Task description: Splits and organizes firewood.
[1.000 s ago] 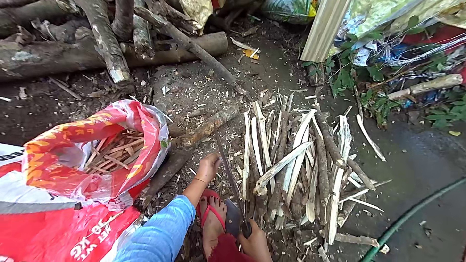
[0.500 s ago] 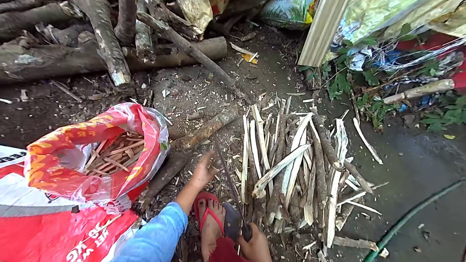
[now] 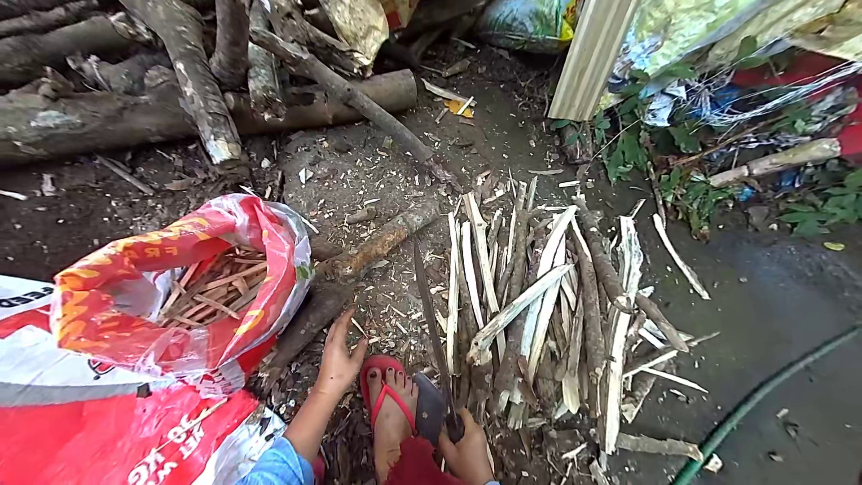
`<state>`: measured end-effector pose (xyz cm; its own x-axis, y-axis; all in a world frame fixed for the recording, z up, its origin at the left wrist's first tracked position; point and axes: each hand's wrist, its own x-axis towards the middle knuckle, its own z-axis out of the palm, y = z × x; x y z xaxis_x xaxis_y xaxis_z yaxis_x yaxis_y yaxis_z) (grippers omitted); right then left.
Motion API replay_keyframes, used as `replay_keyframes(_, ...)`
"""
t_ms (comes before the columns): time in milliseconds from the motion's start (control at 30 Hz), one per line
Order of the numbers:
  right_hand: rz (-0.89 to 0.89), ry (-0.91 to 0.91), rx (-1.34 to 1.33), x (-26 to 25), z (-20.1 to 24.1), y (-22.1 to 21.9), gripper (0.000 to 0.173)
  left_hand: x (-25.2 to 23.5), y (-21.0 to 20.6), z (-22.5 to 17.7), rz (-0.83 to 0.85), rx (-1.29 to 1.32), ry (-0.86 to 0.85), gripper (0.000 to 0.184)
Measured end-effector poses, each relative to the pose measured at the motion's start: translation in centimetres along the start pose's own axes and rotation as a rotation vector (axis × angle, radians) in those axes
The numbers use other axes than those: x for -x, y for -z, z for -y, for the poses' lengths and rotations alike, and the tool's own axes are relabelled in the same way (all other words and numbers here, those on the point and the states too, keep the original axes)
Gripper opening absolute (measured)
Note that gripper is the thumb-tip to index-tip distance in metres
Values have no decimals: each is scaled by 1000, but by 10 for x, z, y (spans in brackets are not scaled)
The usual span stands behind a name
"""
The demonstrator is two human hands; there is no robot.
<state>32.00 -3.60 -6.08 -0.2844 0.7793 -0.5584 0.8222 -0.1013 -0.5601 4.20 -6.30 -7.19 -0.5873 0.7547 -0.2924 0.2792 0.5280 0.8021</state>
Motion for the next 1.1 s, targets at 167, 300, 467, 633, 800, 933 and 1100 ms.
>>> replay_keyframes(167,210,-168,76,-21,-7,5,45,-3,-3,-7,34,-23,12,64)
replay_keyframes(300,71,-34,-31,3,7,10,40,-2,-3,-6,-1,-32,-26,61)
replay_keyframes(467,247,-230,93,-7,0,-2,45,-1,-3,-6,34,-50,12,60)
replay_keyframes(633,249,-184,115,-10,2,5,45,1,-4,-4,19,-32,-30,58)
replay_keyframes(800,124,-140,70,-8,2,3,42,1,-4,2,31,-18,1,58)
replay_keyframes(933,379,-344,236,-32,-7,-1,50,-2,-5,-6,49,-39,12,58)
replay_keyframes(1100,375,-333,218,-27,-7,2,49,-7,-9,-9,88,-127,4,56)
